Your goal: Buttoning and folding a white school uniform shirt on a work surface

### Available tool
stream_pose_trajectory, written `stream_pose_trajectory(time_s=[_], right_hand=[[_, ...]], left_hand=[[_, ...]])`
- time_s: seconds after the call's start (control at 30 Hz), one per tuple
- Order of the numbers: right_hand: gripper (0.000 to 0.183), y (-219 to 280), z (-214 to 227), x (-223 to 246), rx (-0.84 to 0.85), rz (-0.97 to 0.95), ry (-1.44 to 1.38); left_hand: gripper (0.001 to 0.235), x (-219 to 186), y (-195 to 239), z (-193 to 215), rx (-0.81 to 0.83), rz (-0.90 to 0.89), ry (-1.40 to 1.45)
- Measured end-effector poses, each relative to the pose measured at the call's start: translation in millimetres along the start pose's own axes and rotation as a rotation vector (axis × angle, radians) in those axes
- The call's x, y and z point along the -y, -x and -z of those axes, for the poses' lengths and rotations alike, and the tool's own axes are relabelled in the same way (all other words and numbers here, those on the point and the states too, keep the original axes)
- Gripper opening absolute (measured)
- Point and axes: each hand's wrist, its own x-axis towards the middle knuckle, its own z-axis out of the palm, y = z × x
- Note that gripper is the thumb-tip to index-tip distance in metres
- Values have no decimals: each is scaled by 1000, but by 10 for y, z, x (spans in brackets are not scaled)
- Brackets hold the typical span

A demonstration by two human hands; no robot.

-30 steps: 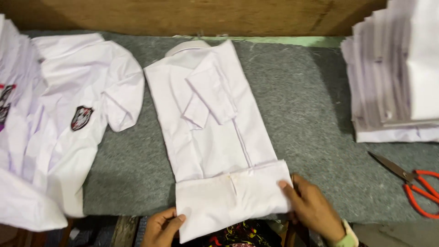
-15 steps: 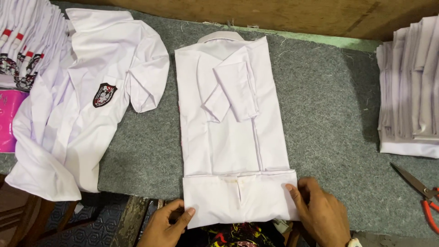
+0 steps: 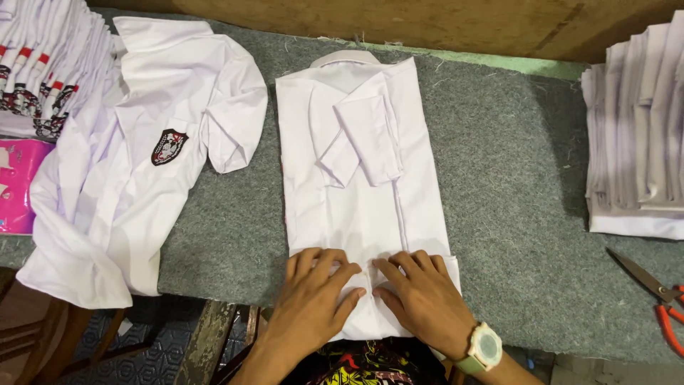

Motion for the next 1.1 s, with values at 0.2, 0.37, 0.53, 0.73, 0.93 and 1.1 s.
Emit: stream_pose_trajectory(time_s=[0.2, 0.37, 0.53, 0.73, 0.93, 1.1], right_hand=[[41, -38, -46, 20, 0, -107, 42], [40, -50, -58, 36, 1, -144, 50], [38, -23, -80, 2, 4, -138, 37], [27, 206, 149, -2, -152, -68, -122], [33, 864, 282, -335, -158, -508, -177], [93, 930, 97, -300, 357, -1077, -317]], left_hand=[[6, 4, -155, -79, -101, -102, 56], [16, -18, -158, -102, -139, -121, 99], [16, -11, -234, -100, -260, -230, 187], [44, 160, 19, -75, -286, 7, 52], [37, 278, 637, 495, 177, 945, 245], [34, 379, 993, -331, 165, 1083, 801]])
